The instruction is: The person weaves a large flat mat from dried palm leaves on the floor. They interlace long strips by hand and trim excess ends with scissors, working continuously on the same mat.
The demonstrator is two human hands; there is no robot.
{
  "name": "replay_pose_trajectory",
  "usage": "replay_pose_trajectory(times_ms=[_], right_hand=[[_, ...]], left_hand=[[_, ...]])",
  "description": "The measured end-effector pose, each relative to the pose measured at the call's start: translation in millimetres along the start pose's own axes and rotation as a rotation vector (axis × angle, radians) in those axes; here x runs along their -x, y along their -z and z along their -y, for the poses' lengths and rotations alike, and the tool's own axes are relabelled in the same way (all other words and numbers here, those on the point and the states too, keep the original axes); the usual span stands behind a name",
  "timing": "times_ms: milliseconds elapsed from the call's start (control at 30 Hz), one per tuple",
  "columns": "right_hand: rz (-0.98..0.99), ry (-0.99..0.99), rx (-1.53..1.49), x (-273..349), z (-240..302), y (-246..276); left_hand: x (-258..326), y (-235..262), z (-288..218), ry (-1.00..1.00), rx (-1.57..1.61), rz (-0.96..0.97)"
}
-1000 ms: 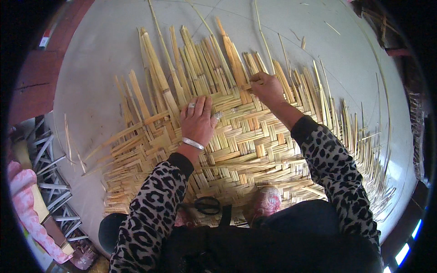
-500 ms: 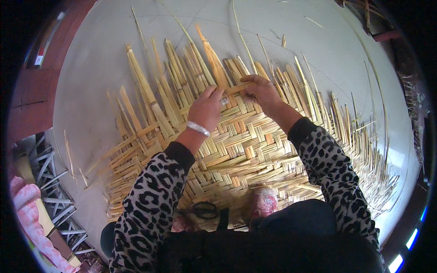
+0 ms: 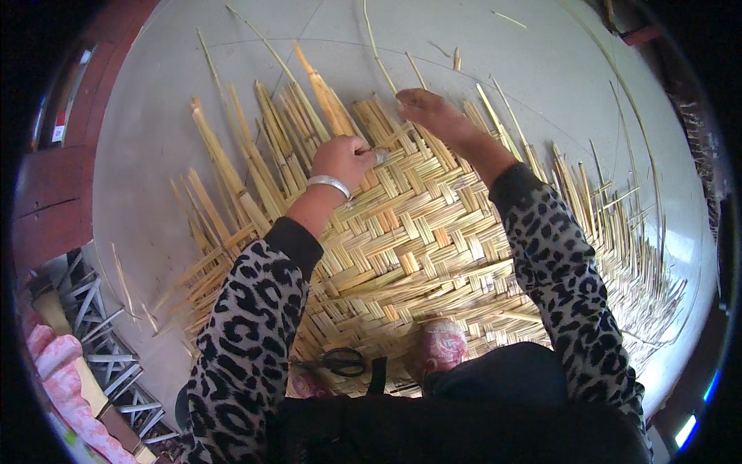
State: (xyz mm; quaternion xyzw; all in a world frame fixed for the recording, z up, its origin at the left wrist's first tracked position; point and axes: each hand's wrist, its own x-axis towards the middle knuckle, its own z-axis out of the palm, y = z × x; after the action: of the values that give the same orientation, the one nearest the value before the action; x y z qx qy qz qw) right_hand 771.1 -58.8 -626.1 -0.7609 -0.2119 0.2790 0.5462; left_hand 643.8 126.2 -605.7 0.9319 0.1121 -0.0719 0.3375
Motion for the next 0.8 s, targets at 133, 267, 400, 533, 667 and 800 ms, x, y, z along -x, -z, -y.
replay_pose_trajectory(times_ms=[133,267,400,533,667,800], right_hand=[[0.005,-0.173,-0.071,-25.7,1.8,-3.1],[0.193,-0.303,-0.22,-42.7,11.8,-16.1],[0.28,-0.046,-0.227,-32.9,15.2,-18.5],[0.228,-0.296,-0.301,-25.7,21.6,-15.4],[0.04,-0.173,0.177,-21.2,24.2,-26.3],[-0.173,-0.019,0.25,-11.1,16.7,-36.9]], left_hand=[[5.4,-7.2,-6.1,0.046,0.023,-0.152],[8.5,-11.7,-8.7,0.124,0.048,-0.283],[9.3,-15.9,-5.8,0.183,0.131,-0.355],[7.9,-23.2,-1.0,0.219,0.135,-0.422],[6.5,-28.6,3.5,0.254,0.238,-0.416],[6.8,-29.8,3.2,0.261,0.229,-0.422]])
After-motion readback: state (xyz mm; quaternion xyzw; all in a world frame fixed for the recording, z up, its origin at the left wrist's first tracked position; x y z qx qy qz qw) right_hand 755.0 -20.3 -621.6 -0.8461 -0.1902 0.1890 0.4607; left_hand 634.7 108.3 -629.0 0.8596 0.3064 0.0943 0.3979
